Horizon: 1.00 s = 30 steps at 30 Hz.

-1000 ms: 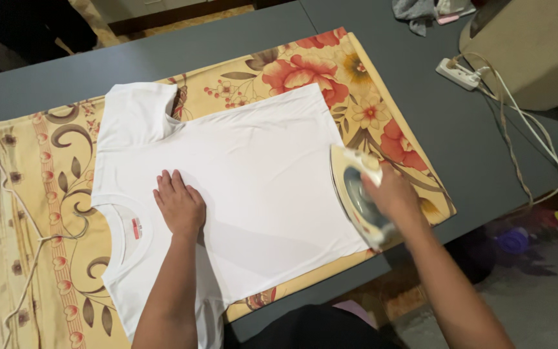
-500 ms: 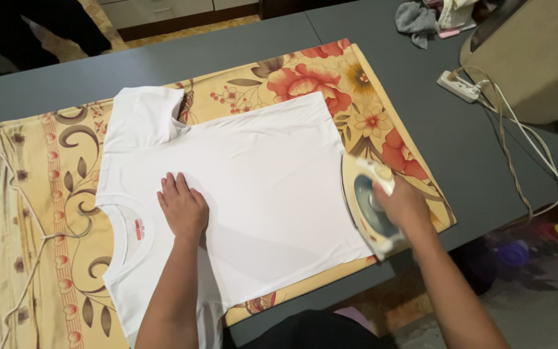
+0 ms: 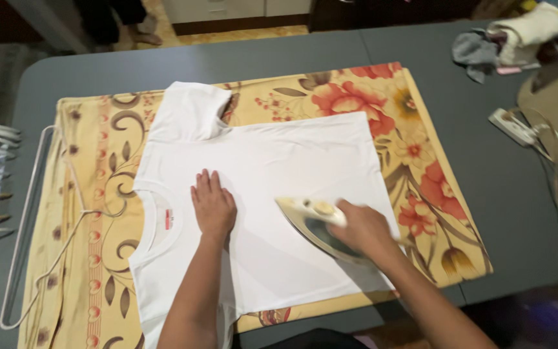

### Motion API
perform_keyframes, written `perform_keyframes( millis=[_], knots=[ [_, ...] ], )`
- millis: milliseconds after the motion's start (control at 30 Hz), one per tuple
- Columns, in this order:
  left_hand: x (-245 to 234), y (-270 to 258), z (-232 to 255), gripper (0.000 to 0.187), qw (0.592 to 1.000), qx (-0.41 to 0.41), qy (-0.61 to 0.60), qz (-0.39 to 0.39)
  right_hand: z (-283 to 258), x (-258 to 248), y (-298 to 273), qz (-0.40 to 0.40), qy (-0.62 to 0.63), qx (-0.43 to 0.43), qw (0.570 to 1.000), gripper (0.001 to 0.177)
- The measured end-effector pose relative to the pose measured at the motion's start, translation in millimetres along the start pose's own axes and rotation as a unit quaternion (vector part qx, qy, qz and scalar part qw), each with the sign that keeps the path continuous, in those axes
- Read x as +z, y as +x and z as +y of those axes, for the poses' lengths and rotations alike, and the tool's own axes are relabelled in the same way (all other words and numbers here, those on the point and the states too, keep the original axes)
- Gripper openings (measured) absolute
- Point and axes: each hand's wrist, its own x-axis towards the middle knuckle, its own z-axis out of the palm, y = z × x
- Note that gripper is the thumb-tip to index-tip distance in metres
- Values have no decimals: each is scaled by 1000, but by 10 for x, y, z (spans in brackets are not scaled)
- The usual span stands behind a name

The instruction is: The person irons a white t-shirt on a floral-patterned ironing board. They smooth the fabric with their hands, use a steam iron to press the sleeves and body, and flip the shirt to iron the other side.

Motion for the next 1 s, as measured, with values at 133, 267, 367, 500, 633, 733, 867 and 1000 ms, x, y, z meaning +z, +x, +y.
perform_keyframes(
  millis=[133, 267, 367, 500, 633, 733, 867, 1000],
  knots=[
    [-29, -6, 13, 54, 1000, -8, -8, 0, -449, -113, 775, 9, -9, -38, 999, 48],
    [-27, 25, 13, 54, 1000, -20, -7, -7, -748, -231, 1582, 70, 6, -37, 997, 57],
    [-16, 24, 21, 55, 1000, -25, -6, -7, -925, -382, 2047, 77, 33, -9, 996, 50],
    [-28, 3, 24, 55, 999, -33, -24, -6, -1029, -464, 2116, 55, -12, -30, 998, 46],
    [-50, 49, 32, 56, 999, -38, -24, 2, -969, -372, 1861, 27, -5, -28, 999, 45],
    [-69, 13, 42, 56, 999, -41, -34, -5, -975, -299, 1858, 46, 4, -37, 998, 46],
    [-103, 10, 56, 55, 999, -43, -28, -5, -1153, -384, 2146, 68, 9, -64, 996, 49],
    [-113, 26, 68, 56, 999, -44, -20, -3, -1126, -346, 2033, 47, 7, -55, 997, 53]
  ],
)
